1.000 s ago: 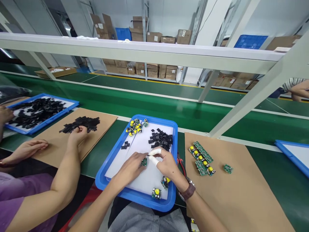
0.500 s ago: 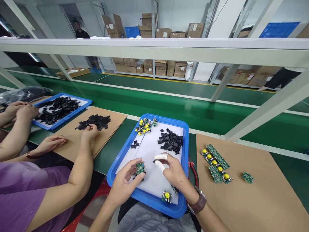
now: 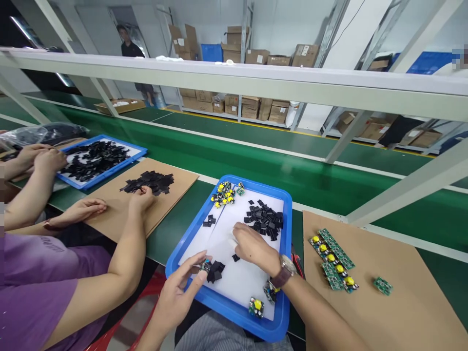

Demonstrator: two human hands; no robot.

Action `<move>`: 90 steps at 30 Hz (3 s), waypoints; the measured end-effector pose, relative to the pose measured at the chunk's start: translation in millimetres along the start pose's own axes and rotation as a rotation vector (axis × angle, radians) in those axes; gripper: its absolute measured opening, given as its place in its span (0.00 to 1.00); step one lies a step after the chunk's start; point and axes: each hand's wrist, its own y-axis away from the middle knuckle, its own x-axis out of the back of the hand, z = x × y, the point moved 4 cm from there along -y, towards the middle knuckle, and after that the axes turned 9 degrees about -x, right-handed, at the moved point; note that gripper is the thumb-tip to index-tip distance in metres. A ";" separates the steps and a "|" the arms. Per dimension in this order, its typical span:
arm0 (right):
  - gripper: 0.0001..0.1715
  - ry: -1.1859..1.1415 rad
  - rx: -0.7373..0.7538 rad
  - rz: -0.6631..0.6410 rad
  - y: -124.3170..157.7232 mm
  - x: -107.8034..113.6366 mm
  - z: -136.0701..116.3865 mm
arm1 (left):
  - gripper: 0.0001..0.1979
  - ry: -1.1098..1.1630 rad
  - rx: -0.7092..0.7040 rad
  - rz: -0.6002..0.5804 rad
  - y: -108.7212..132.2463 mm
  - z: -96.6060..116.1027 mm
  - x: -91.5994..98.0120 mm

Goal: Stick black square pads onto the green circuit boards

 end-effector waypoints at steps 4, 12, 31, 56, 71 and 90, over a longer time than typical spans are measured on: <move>0.04 -0.049 -0.085 0.067 -51.5 -13.1 -8.0 | 0.26 0.396 0.173 0.220 -3.6 -15.2 2.9; 0.14 -0.345 -0.217 0.123 -91.1 -40.9 1.6 | 0.21 0.765 0.222 0.423 -8.3 -11.0 7.0; 0.15 -1.040 -0.135 0.219 -14.8 -12.1 -40.7 | 0.23 0.909 0.214 0.328 -37.3 -7.6 -9.2; 0.13 -0.912 -0.113 0.178 -19.1 -27.6 -46.9 | 0.19 1.061 0.284 0.346 -41.2 -18.8 -3.9; 0.11 -0.731 -0.207 -0.042 -47.8 -25.0 -50.2 | 0.23 0.950 0.302 0.304 -49.5 -27.6 -11.0; 0.08 -0.582 -0.321 -0.235 -72.5 -12.1 -60.9 | 0.21 0.990 0.354 0.363 -50.3 -36.3 -11.1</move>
